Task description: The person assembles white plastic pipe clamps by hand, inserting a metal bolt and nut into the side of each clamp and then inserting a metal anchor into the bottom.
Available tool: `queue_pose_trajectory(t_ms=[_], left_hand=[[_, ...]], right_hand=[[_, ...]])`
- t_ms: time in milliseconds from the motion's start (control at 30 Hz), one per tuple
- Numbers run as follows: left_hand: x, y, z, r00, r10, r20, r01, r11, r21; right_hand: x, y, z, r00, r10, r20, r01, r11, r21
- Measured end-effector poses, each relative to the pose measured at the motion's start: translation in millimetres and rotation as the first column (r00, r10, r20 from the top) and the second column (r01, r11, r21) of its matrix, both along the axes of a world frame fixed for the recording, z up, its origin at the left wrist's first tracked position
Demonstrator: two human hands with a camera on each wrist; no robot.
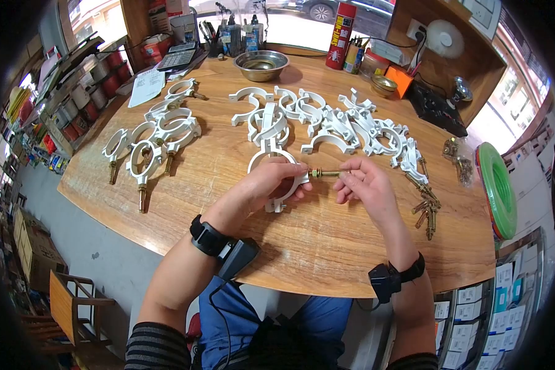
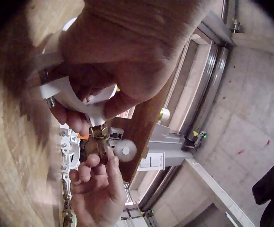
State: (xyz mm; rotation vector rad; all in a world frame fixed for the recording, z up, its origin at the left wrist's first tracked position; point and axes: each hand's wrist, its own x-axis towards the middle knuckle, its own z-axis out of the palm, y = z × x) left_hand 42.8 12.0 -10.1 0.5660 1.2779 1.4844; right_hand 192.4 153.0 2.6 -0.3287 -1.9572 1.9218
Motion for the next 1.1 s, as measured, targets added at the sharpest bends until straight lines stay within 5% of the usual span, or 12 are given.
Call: queue_pose_trajectory(t_ms=[267, 500, 1100], left_hand=[[2.2, 0.2, 1.4, 0.999, 0.003, -0.04, -0.004, 1.0, -0.029], [2.3, -0.8, 2.7, 0.998, 0.014, -0.053, -0.015, 1.0, -0.018], [3.0, -0.4, 3.4, 1.0, 0.016, -0.027, -0.016, 1.0, -0.002]], right_hand=[[0.6, 5.3, -2.0, 0.986, -0.037, 0.162, 0.018, 0.993, 0.119], [2.0, 2.2, 2.6, 1.0, 0.005, 0.008, -0.005, 0.999, 0.04], [1.2, 5.2, -0.2, 0.981, -0.027, 0.19, 0.002, 0.991, 0.132]])
